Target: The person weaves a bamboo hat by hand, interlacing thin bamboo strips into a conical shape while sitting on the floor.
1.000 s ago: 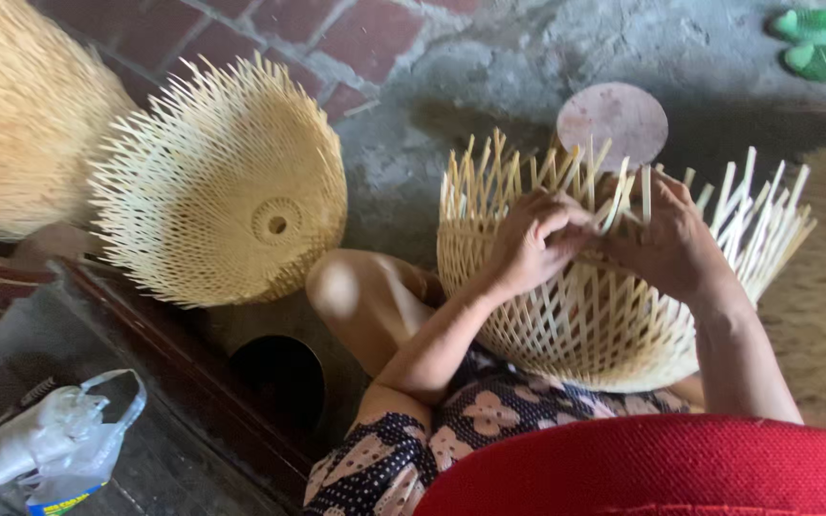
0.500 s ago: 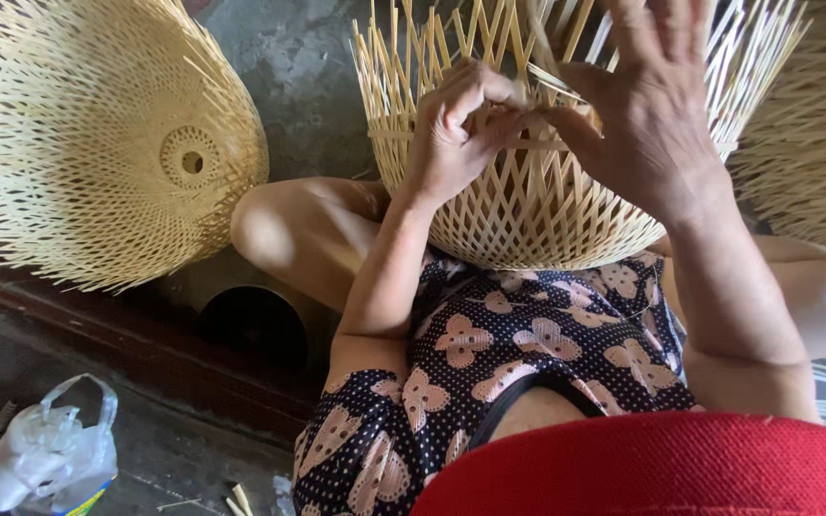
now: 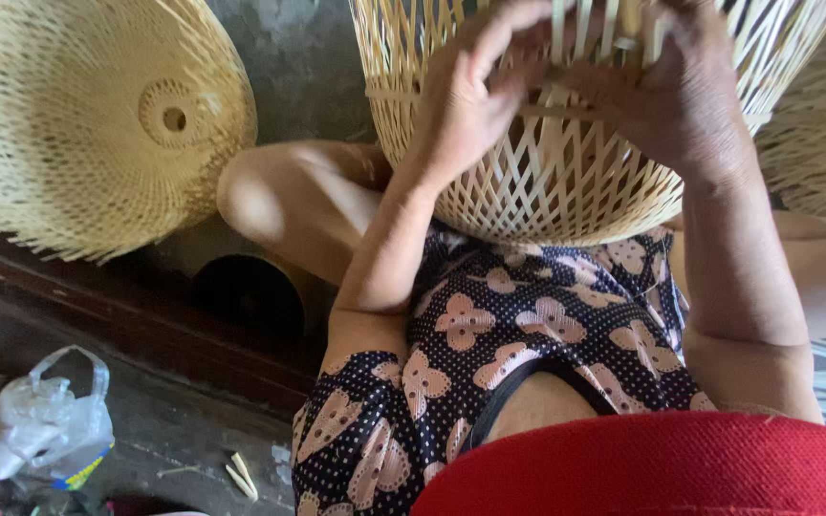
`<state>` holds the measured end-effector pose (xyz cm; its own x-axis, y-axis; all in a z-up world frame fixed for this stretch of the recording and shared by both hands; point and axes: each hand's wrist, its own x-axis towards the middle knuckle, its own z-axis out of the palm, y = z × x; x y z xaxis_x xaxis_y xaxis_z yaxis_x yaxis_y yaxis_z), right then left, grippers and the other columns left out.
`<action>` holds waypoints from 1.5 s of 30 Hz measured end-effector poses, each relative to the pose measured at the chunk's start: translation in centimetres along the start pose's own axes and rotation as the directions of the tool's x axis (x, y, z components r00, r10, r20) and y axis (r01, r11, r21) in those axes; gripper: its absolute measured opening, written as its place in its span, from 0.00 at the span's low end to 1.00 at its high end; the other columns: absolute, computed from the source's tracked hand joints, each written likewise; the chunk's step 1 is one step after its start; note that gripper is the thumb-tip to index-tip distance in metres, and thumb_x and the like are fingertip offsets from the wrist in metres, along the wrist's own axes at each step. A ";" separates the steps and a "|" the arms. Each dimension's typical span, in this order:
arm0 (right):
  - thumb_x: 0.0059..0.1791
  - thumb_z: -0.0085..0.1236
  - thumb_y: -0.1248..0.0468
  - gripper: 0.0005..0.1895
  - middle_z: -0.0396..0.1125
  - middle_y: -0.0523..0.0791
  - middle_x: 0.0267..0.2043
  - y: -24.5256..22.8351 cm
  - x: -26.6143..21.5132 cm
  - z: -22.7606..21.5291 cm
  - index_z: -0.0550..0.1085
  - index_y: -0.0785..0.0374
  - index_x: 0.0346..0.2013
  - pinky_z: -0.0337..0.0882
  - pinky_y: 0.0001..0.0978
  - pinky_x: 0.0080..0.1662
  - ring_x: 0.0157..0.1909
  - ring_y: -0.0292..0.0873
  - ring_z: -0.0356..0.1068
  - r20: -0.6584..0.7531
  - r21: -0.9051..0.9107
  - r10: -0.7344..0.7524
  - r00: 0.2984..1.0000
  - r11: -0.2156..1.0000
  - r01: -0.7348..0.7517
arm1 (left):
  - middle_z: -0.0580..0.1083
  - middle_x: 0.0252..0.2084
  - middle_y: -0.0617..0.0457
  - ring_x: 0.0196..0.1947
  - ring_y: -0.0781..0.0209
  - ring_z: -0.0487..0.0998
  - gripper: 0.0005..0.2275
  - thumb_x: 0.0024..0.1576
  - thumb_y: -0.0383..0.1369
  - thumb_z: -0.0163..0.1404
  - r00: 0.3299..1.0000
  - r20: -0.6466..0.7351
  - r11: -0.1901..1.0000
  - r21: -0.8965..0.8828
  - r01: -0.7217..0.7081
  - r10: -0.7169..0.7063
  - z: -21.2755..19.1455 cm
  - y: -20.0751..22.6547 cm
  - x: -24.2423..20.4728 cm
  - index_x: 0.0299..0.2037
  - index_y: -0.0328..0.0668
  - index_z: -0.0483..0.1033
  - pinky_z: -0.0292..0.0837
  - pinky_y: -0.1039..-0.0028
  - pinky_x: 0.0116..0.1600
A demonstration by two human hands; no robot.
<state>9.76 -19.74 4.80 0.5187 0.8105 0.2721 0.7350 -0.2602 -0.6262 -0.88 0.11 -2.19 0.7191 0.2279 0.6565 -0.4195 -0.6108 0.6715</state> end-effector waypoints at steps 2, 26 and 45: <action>0.52 0.76 0.59 0.34 0.63 0.51 0.65 -0.2 -1.1 0.1 0.65 0.59 0.67 0.69 0.41 0.63 0.65 0.46 0.65 -0.166 -0.044 -0.080 0.983 0.996 0.074 | 0.79 0.54 0.59 0.51 0.72 0.82 0.16 0.66 0.21 0.57 0.997 -0.071 0.997 -0.074 0.020 -0.026 -0.4 0.1 -0.1 0.60 0.52 0.73 0.80 0.76 0.57; 0.51 0.67 0.69 0.39 0.71 0.45 0.65 -7.9 -8.8 0.9 0.59 0.61 0.74 0.72 0.39 0.61 0.60 0.47 0.73 -0.013 0.108 0.086 0.996 0.991 -0.084 | 0.74 0.47 0.63 0.48 0.67 0.74 0.10 0.62 0.41 0.59 0.973 -0.232 0.968 0.245 0.059 0.000 0.0 4.0 0.3 0.48 0.54 0.72 0.63 0.69 0.59; 0.63 0.43 0.44 0.29 0.56 0.53 0.77 16.0 -14.8 4.3 0.61 0.55 0.74 0.59 0.50 0.74 0.76 0.50 0.56 -0.633 0.410 0.511 0.582 0.858 -0.309 | 0.77 0.42 0.57 0.36 0.67 0.78 0.05 0.64 0.37 0.52 0.384 -0.122 0.402 -0.345 0.848 -0.915 -8.8 -13.6 -7.4 0.46 0.50 0.75 0.78 0.70 0.43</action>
<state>11.99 -33.69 -12.40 0.9538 0.0062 0.3004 0.2917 -0.2583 -0.9210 -5.40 13.35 -13.17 0.5923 0.7392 -0.3206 0.2503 0.2094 0.9453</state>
